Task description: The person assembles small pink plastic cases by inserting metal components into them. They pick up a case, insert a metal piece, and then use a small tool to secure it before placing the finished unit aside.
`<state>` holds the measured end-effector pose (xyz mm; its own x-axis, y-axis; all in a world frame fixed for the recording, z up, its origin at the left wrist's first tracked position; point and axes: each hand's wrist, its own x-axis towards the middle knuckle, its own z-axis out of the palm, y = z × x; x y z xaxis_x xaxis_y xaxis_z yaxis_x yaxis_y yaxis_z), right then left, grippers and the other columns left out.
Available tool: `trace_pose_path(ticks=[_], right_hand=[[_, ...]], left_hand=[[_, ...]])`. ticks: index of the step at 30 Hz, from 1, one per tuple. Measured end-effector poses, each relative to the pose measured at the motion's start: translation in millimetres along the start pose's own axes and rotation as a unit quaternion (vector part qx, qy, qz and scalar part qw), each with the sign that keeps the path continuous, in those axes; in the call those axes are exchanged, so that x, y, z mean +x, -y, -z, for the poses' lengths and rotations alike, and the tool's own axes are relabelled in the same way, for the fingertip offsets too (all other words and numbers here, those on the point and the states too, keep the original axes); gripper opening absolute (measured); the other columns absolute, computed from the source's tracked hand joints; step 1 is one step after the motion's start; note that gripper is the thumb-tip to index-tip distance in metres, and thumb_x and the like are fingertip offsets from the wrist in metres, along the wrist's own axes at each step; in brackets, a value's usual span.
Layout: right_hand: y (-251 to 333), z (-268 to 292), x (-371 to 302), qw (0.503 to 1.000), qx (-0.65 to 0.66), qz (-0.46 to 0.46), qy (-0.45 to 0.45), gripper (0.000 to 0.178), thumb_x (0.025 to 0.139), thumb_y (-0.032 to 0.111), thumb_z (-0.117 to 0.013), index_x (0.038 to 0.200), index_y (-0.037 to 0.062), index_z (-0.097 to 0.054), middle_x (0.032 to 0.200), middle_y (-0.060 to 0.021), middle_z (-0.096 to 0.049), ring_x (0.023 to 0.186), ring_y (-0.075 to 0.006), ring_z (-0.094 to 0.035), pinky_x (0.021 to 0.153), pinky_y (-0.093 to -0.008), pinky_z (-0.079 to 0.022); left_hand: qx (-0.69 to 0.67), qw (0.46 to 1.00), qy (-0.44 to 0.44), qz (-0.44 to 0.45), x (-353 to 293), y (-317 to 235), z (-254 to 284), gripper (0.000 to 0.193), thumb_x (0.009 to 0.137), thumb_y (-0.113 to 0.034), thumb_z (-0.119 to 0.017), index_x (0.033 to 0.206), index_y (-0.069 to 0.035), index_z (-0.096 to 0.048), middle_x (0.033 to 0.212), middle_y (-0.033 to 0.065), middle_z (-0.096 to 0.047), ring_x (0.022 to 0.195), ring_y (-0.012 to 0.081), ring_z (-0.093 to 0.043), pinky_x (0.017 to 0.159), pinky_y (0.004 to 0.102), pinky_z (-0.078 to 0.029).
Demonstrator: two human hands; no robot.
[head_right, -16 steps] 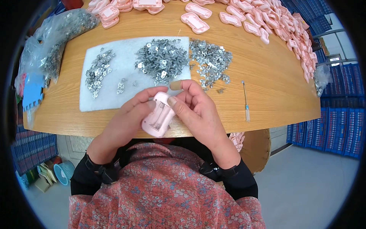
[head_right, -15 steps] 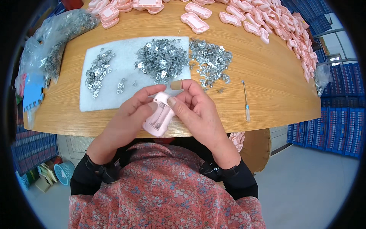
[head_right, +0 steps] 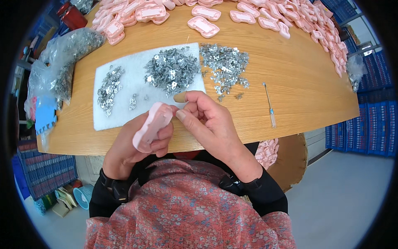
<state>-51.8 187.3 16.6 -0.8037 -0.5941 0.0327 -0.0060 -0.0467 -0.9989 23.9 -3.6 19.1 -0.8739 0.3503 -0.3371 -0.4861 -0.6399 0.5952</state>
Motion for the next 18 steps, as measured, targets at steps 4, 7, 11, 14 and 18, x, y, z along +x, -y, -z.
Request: trace_pose_path(ticks=[4,7,11,14,18], right_hand=[[-0.9,-1.0,5.1,1.0,-0.017,0.012,0.024,0.027,0.093,0.009,-0.068,0.118,-0.0005,-0.06,0.072,0.0076,-0.043,0.065,-0.0015,-0.039,0.06,-0.0191,-0.037],[-2.3,-1.7,5.5,0.999,-0.033,0.009,0.017,0.023,0.091,0.011,-0.071,0.111,0.0,-0.065,0.068,0.008,-0.04,0.062,-0.0017,-0.037,0.056,-0.02,-0.034],[-0.9,8.3,10.6,0.993,-0.092,-0.041,0.054,0.02,0.09,0.013,-0.073,0.104,0.0002,-0.069,0.066,0.0078,-0.041,0.061,-0.0015,-0.036,0.056,-0.0196,-0.034],[-1.9,8.1,10.4,0.994,-0.063,-0.068,0.059,0.019,0.09,0.012,-0.072,0.104,0.0002,-0.069,0.068,0.0078,-0.049,0.062,-0.0009,-0.041,0.058,-0.0188,-0.038],[2.0,8.9,11.4,0.997,-0.025,-0.07,0.011,0.016,0.092,0.011,-0.07,0.103,-0.0003,-0.068,0.075,0.0064,-0.058,0.067,-0.0012,-0.048,0.06,-0.0198,-0.042]], left_hand=[[-0.075,0.996,0.044,0.022,-0.1,3.9,7.6,0.04,0.104,-0.033,-0.039,0.132,-0.006,-0.049,0.078,0.0002,-0.044,0.055,0.0074,-0.042,0.057,0.0286,-0.047],[-0.1,0.992,0.051,0.049,1.7,4.0,5.1,0.038,0.104,-0.035,-0.039,0.131,-0.01,-0.05,0.079,0.0008,-0.045,0.054,0.0077,-0.041,0.056,0.0287,-0.047],[-0.107,0.991,0.049,0.059,2.8,8.2,7.7,0.035,0.104,-0.035,-0.04,0.129,-0.014,-0.051,0.079,0.0016,-0.047,0.053,0.0078,-0.04,0.054,0.0282,-0.045],[-0.115,0.99,0.045,0.073,2.0,8.6,10.3,0.034,0.104,-0.035,-0.04,0.129,-0.015,-0.051,0.079,0.0018,-0.047,0.053,0.0077,-0.04,0.054,0.0279,-0.044],[-0.116,0.988,0.065,0.075,-4.0,4.1,12.6,0.039,0.104,-0.032,-0.038,0.135,-0.01,-0.048,0.079,0.0017,-0.047,0.053,0.0087,-0.041,0.054,0.0275,-0.043]])
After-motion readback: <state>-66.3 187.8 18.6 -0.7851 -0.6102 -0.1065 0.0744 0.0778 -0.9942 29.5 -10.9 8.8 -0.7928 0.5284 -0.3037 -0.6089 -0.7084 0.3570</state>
